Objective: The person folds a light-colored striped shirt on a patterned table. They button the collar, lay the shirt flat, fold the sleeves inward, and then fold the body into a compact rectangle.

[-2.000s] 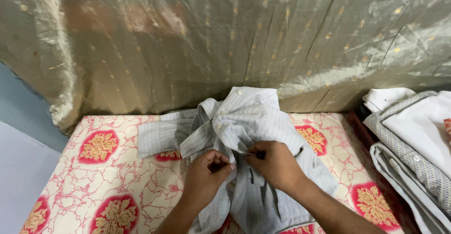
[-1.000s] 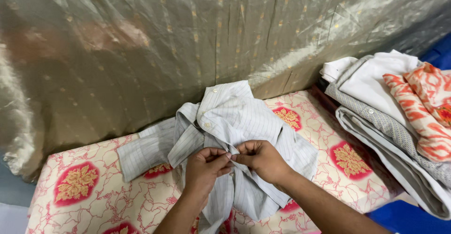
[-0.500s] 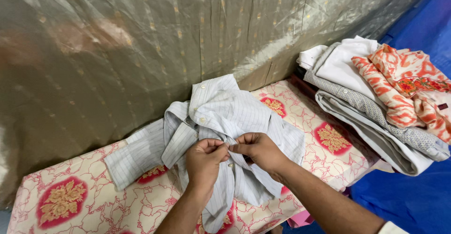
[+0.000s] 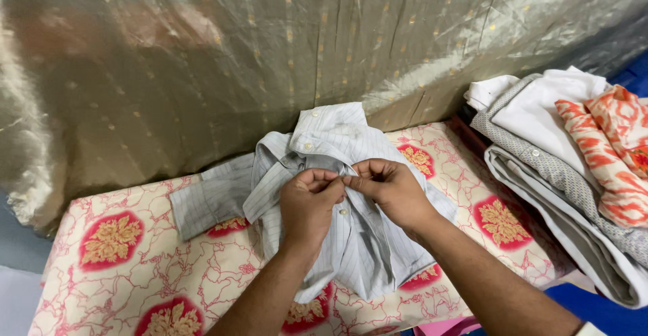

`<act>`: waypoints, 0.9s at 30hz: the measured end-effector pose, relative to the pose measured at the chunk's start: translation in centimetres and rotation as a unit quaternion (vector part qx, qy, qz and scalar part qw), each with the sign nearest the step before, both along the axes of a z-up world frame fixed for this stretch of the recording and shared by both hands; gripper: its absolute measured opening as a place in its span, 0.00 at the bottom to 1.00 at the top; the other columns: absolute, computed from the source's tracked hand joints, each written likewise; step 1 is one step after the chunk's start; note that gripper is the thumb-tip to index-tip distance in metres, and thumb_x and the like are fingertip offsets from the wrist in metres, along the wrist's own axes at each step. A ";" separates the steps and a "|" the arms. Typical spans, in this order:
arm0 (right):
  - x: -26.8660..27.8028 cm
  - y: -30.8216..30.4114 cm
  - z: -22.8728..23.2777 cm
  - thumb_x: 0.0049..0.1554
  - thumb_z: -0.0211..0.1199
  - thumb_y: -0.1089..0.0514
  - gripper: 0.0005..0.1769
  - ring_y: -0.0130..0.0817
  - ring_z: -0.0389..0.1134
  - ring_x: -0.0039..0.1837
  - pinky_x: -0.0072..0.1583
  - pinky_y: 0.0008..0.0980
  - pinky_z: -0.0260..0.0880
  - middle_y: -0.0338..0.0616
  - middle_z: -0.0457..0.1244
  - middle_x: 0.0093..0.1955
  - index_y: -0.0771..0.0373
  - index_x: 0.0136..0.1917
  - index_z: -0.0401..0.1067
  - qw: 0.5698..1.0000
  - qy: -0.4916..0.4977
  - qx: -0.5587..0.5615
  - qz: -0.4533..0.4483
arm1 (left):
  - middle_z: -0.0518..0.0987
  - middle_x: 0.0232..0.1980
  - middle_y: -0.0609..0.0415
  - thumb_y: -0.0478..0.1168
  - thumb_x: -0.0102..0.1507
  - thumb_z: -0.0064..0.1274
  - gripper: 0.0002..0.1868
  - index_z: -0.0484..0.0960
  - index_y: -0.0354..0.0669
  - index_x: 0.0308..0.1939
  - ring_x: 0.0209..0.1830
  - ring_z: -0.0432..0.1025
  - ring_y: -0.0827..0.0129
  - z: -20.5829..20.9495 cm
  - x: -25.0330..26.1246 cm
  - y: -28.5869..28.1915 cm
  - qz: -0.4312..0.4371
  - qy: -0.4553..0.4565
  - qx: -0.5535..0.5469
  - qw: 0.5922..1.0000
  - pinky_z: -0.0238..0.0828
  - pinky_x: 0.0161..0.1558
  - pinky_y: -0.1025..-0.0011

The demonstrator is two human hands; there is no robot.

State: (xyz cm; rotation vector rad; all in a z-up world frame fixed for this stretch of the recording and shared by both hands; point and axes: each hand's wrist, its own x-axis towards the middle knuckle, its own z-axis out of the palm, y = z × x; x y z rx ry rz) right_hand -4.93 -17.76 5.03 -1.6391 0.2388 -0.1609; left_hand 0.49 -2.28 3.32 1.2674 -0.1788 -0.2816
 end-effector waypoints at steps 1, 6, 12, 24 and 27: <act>0.1 -0.4 0.3 0.58 0.70 0.58 0.08 0.18 0.56 0.37 0.39 0.23 0.55 0.30 0.63 0.36 0.65 0.43 0.77 1.000 0.014 0.015 -0.009 | 0.84 0.31 0.53 0.29 0.59 0.60 0.04 0.82 0.33 0.37 0.27 0.74 0.79 0.4 -0.2 -0.4 0.007 -0.006 -0.008 1.000 0.71 0.33 0.80; 0.7 -2.5 2.2 0.58 0.62 0.58 0.06 0.24 0.68 0.44 0.46 0.25 0.70 0.36 0.69 0.42 0.62 0.46 0.76 0.971 0.076 0.225 -0.021 | 0.83 0.30 0.56 0.30 0.60 0.62 0.04 0.83 0.34 0.37 0.27 0.73 0.80 2.2 -0.9 -2.5 0.045 -0.024 -0.025 0.998 0.69 0.32 0.81; 1.4 -4.7 2.6 0.60 0.63 0.60 0.08 0.29 0.68 0.50 0.56 0.32 0.71 0.41 0.69 0.48 0.65 0.51 0.76 0.941 0.068 0.330 0.039 | 0.84 0.32 0.56 0.31 0.59 0.62 0.04 0.84 0.35 0.36 0.28 0.76 0.79 2.9 -1.1 -4.2 0.086 -0.016 0.006 0.996 0.74 0.34 0.80; 2.1 -8.9 0.8 0.57 0.66 0.63 0.05 0.19 0.60 0.35 0.38 0.22 0.60 0.31 0.67 0.34 0.67 0.42 0.78 0.994 -0.056 -0.018 -0.088 | 0.85 0.32 0.48 0.31 0.60 0.60 0.05 0.84 0.31 0.38 0.26 0.80 0.73 -0.3 2.2 -0.4 0.184 -0.032 0.127 0.974 0.76 0.29 0.77; 1.6 -8.7 0.9 0.56 0.66 0.64 0.04 0.18 0.64 0.37 0.40 0.20 0.64 0.34 0.69 0.37 0.67 0.44 0.77 0.986 -0.114 -0.079 -0.092 | 0.85 0.31 0.47 0.30 0.59 0.60 0.05 0.85 0.29 0.37 0.23 0.79 0.70 -0.9 1.8 0.2 0.098 -0.049 0.212 0.971 0.76 0.26 0.75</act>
